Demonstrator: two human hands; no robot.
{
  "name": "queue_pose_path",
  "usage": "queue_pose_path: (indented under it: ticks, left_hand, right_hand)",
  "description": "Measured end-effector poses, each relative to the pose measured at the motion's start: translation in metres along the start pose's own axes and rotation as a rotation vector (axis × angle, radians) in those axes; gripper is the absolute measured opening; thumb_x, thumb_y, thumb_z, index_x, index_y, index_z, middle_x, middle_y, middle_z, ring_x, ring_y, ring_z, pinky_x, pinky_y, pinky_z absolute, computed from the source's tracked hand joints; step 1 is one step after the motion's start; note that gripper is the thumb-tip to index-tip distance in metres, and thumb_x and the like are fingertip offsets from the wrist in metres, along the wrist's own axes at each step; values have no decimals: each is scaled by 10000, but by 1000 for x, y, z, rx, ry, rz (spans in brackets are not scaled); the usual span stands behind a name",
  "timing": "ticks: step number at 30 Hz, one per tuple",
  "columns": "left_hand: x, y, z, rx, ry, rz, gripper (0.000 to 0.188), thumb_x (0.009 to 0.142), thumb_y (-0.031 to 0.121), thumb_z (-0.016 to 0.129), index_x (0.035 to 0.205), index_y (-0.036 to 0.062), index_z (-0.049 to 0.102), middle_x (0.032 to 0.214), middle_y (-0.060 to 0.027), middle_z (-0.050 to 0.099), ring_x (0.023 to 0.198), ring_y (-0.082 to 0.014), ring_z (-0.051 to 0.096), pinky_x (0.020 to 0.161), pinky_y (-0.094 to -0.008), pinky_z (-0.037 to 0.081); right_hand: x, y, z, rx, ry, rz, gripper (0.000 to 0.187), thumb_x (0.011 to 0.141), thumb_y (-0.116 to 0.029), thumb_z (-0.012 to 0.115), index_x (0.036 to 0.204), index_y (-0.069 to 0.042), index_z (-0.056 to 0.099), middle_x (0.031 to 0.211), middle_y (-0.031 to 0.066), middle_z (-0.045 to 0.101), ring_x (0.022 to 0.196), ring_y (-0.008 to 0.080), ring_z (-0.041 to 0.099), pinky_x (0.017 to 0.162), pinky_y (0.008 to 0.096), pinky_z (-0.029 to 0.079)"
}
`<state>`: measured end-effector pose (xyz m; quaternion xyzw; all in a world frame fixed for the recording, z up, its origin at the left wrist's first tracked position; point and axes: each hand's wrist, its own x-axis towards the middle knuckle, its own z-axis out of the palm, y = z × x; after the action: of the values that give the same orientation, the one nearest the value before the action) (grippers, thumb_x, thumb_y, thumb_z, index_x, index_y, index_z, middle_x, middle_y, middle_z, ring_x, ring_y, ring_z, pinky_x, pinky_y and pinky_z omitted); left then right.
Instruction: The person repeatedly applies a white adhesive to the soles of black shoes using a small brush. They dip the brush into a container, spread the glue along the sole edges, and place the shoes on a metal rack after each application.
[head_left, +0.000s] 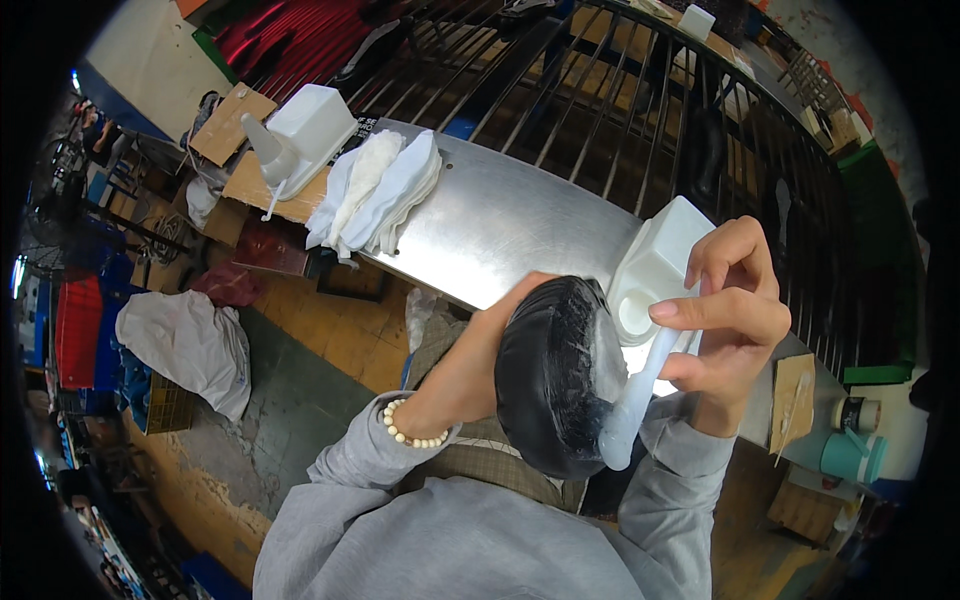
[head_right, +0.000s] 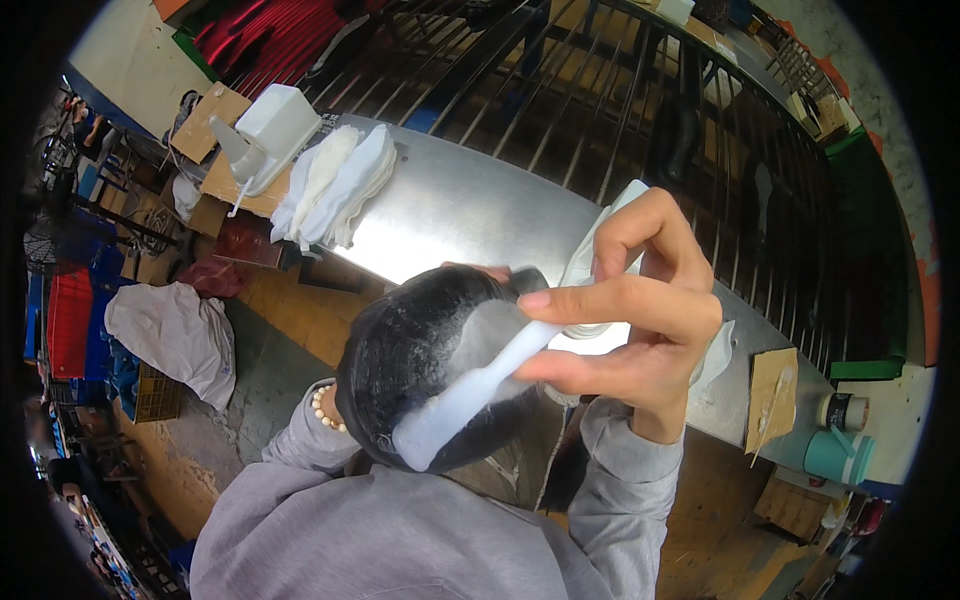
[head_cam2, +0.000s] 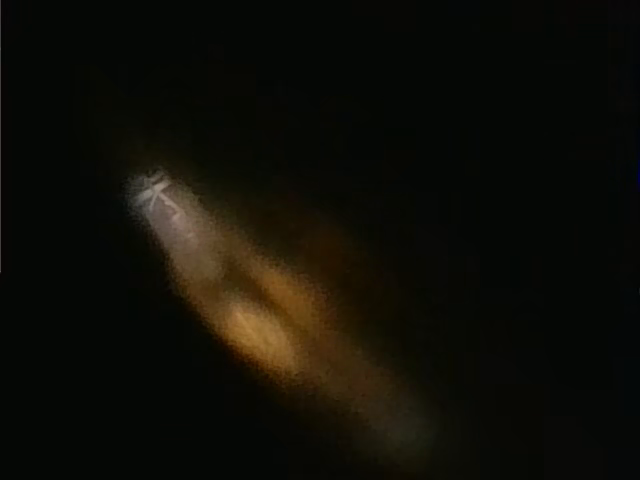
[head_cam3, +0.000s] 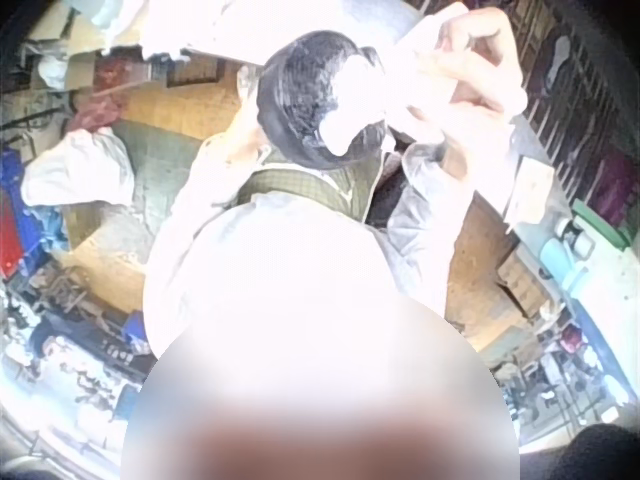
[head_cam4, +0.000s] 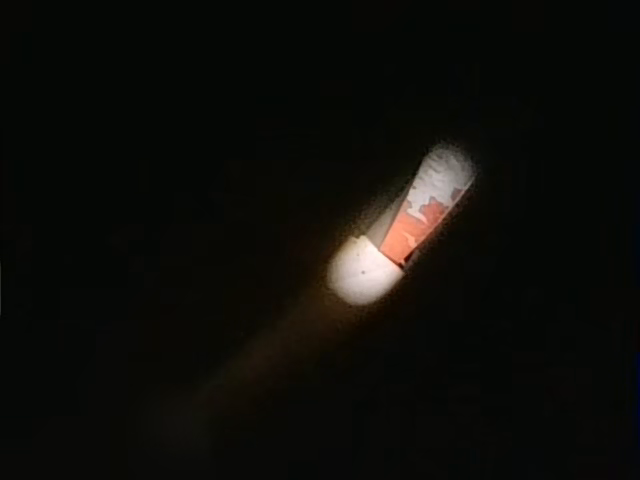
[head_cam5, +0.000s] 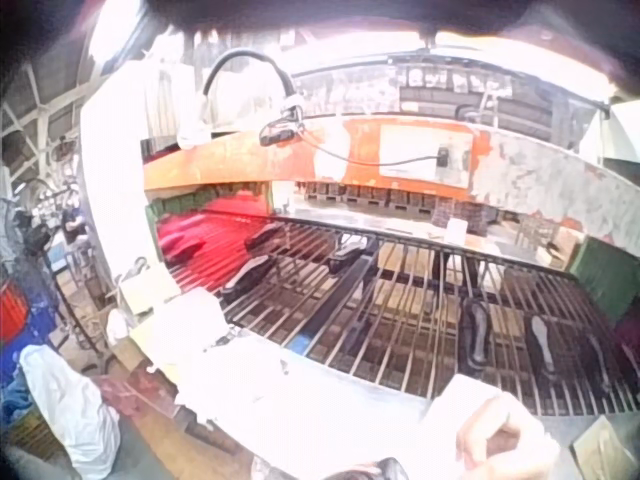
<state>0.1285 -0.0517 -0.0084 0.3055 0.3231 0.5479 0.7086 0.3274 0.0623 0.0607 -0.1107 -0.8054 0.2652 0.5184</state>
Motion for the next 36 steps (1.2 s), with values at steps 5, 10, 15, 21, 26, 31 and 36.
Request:
queue_pose_path:
  ticks: [5, 10, 15, 21, 26, 31, 36]
  left_hand:
    - [1, -15, 2, -433, -225, -318, 727, 787, 83, 825, 1418, 5, 474, 1377, -153, 569, 1257, -224, 572, 1078, -348, 454]
    - [-1, -21, -1, -534, -330, -411, 732, 802, 150, 807, 1432, 7, 464, 1398, -175, 549, 1275, -256, 560, 1095, -379, 442]
    - [-3, -20, -9, -499, -347, -427, 742, 816, 217, 788, 1446, 10, 454, 1420, -197, 529, 1293, -288, 547, 1113, -410, 430]
    - [-1, -12, -21, -423, -345, -454, 762, 834, 298, 765, 1463, 13, 441, 1446, -223, 506, 1314, -327, 532, 1134, -446, 415]
    - [8, -13, -26, -363, -376, -492, 785, 848, 365, 746, 1476, 16, 431, 1467, -245, 486, 1332, -359, 519, 1151, -477, 403]
    - [6, -16, -24, -259, -351, -413, 812, 863, 432, 727, 1490, 19, 421, 1489, -267, 466, 1350, -391, 507, 1169, -508, 391]
    - [-11, -30, -30, -250, -318, 153, 932, 873, 626, 657, 1531, 36, 359, 1535, -259, 410, 1406, -445, 430, 1185, -634, 328]
  right_hand:
    - [2, 8, -2, 12, -38, -48, 542, 403, -423, 974, 866, -171, 847, 816, -23, 463, 738, 128, 458, 611, 252, 307]
    - [-3, 11, -6, 42, -84, -29, 512, 413, -412, 978, 848, -175, 847, 812, -20, 483, 737, 127, 470, 613, 256, 311]
    - [-14, 11, -8, 100, -112, 173, 481, 459, -369, 983, 854, -134, 841, 825, -14, 488, 747, 126, 482, 618, 264, 324]
    - [-38, 25, -11, 364, -340, 519, 369, 568, -301, 972, 853, -112, 833, 844, -23, 481, 790, 134, 473, 684, 280, 365]
    - [-33, 27, -6, 328, -360, 560, 299, 625, -266, 951, 853, -117, 827, 829, -26, 496, 794, 133, 496, 683, 280, 376]
    - [-45, 39, -15, 317, -391, 473, 221, 689, -194, 921, 859, -102, 813, 790, -7, 555, 784, 135, 556, 703, 290, 416]
    - [-102, 37, -81, 232, -152, 659, 208, 668, -106, 921, 823, -57, 791, 824, 2, 566, 802, 140, 528, 734, 286, 415]
